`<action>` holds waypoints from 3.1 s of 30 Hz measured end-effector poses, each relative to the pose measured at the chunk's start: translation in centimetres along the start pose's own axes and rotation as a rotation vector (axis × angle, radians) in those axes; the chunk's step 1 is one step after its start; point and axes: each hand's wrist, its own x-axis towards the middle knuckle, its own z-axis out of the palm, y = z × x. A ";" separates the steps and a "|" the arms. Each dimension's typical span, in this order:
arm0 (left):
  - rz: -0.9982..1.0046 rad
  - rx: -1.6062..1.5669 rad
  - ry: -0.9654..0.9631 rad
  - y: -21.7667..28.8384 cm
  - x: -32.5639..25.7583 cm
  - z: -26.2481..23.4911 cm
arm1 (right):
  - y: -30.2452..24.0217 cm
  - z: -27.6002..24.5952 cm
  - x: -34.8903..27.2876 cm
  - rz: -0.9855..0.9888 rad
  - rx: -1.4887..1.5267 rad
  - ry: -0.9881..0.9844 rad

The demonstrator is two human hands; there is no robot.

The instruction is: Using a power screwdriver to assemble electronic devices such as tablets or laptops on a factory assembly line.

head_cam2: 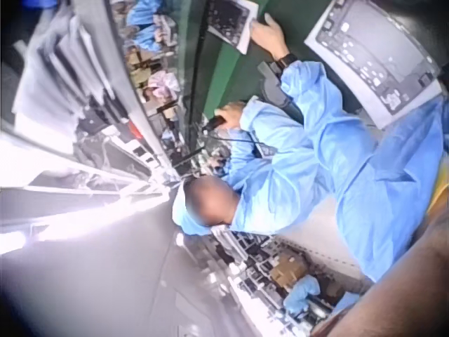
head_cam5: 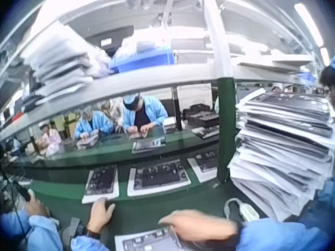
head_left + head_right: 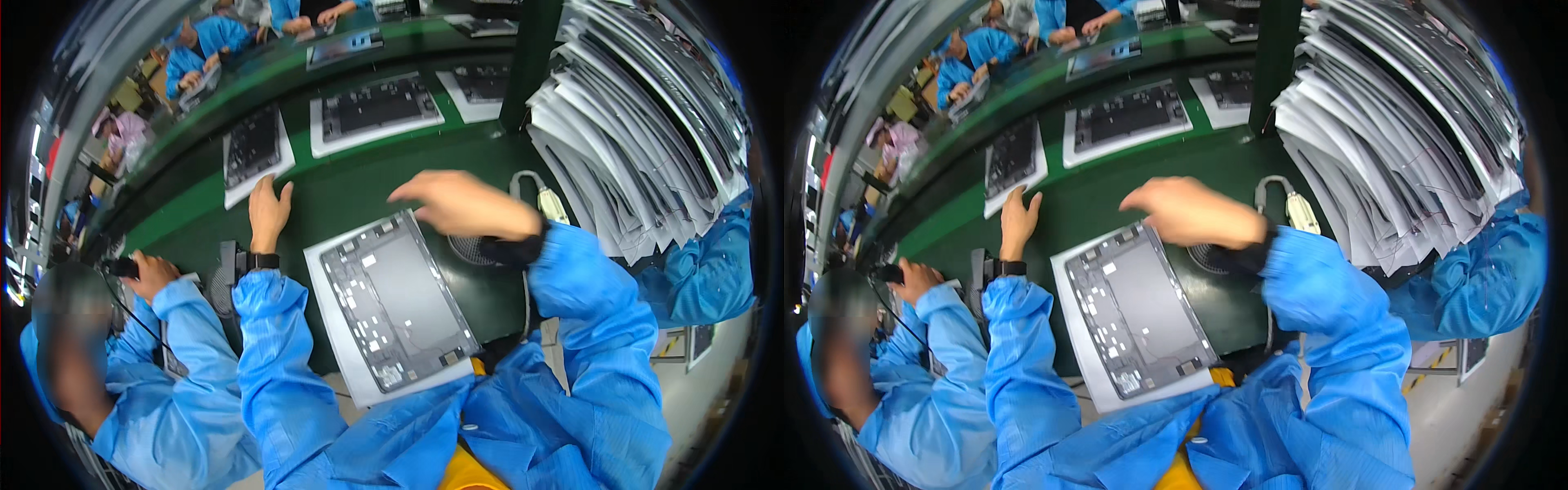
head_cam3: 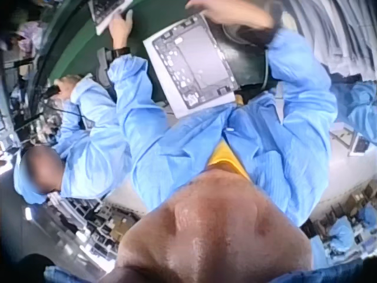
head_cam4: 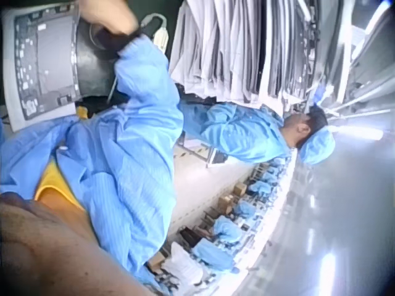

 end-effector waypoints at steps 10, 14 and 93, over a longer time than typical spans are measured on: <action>0.329 -0.403 -0.278 13.7 -6.9 -1.5 | 2.3 -2.0 -19.3 0.943 -0.589 0.034; 0.313 -0.430 -0.294 13.2 -7.4 -1.3 | 2.6 -1.2 -19.8 0.907 -0.474 0.199; 0.276 -0.631 -0.567 7.8 -5.8 0.4 | -0.6 9.2 6.3 0.226 1.085 0.446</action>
